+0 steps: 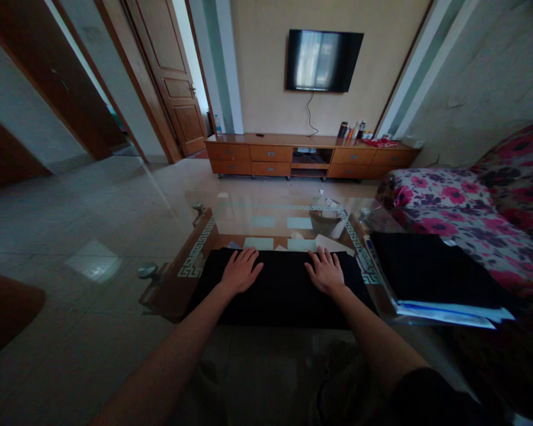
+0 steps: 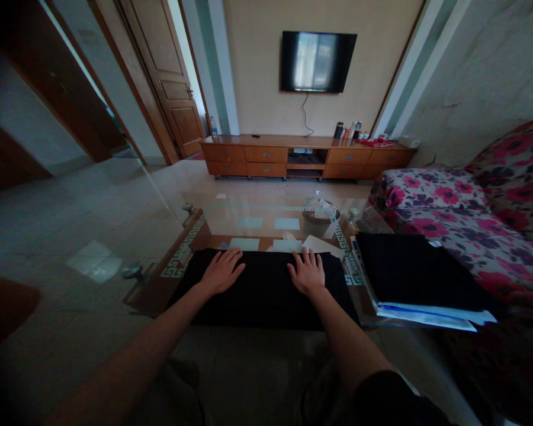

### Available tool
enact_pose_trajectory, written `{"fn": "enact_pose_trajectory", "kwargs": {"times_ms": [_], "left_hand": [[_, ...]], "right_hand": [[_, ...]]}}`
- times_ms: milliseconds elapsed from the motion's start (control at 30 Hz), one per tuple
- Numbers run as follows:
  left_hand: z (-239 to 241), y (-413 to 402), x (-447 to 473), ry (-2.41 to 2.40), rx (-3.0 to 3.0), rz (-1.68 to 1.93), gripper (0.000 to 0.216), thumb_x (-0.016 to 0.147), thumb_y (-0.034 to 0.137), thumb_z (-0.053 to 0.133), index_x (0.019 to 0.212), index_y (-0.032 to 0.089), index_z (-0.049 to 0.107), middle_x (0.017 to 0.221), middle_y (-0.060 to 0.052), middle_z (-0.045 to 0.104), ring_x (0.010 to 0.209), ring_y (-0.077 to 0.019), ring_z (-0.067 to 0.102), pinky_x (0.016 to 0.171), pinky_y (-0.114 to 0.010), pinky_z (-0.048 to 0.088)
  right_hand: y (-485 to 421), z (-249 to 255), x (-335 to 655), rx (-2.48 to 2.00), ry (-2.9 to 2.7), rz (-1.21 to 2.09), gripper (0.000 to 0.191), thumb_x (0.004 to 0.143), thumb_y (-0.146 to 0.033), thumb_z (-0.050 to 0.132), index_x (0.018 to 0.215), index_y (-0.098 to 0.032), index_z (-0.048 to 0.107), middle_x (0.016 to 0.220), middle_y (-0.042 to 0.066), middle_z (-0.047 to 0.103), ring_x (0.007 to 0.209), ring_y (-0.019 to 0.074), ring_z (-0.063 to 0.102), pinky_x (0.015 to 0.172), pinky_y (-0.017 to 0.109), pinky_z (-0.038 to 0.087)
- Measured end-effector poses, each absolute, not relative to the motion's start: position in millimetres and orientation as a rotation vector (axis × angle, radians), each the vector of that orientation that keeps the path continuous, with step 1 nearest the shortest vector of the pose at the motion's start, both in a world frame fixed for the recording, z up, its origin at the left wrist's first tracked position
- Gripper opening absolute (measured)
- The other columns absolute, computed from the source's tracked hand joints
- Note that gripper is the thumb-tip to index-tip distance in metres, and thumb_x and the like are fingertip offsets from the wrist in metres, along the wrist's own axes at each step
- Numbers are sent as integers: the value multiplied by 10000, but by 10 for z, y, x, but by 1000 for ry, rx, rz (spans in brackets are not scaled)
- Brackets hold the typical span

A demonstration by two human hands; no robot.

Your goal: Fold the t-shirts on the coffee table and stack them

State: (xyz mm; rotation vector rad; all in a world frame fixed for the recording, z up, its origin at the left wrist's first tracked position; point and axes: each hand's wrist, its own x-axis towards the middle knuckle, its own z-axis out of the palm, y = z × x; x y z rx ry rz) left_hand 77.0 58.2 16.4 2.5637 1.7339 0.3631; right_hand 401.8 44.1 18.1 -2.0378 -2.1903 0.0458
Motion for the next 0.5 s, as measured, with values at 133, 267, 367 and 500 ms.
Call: {"fn": "enact_pose_trajectory", "kwargs": {"times_ms": [133, 267, 367, 500], "left_hand": [[224, 647, 1128, 1804, 2599, 416, 620, 1050, 515, 263, 1480, 147, 517, 1602, -129, 447, 1526, -271, 323, 1280, -455, 164], [200, 695, 1479, 1641, 2640, 354, 627, 1018, 386, 352, 1603, 159, 339, 1675, -85, 325, 1567, -236, 228, 1279, -421, 168], [124, 707, 1564, 1577, 2628, 273, 694, 975, 366, 415, 1628, 172, 285, 1685, -72, 297, 1581, -233, 181, 1284, -429, 138], [38, 716, 1487, 1576, 2606, 299, 716, 981, 449, 413, 1637, 205, 263, 1701, -37, 250, 1581, -221, 179, 1288, -426, 140]], "right_hand": [[576, 290, 3522, -1951, -2164, 84, 712, 1060, -570, 217, 1551, -101, 434, 1690, 158, 237, 1576, 277, 158, 1265, 472, 74], [695, 325, 3040, -1780, -2255, 182, 705, 1071, -540, 159, 1635, -135, 282, 1716, 89, 157, 1588, 218, 114, 1277, 418, 60], [717, 261, 2924, -1751, -2335, 289, 683, 1077, -508, 111, 1656, -163, 224, 1715, 63, 156, 1591, 195, 100, 1281, 417, 44], [702, 168, 3053, -1770, -2374, 309, 747, 1057, -600, 127, 1665, -169, 183, 1715, 73, 150, 1591, 206, 102, 1281, 409, 46]]}}
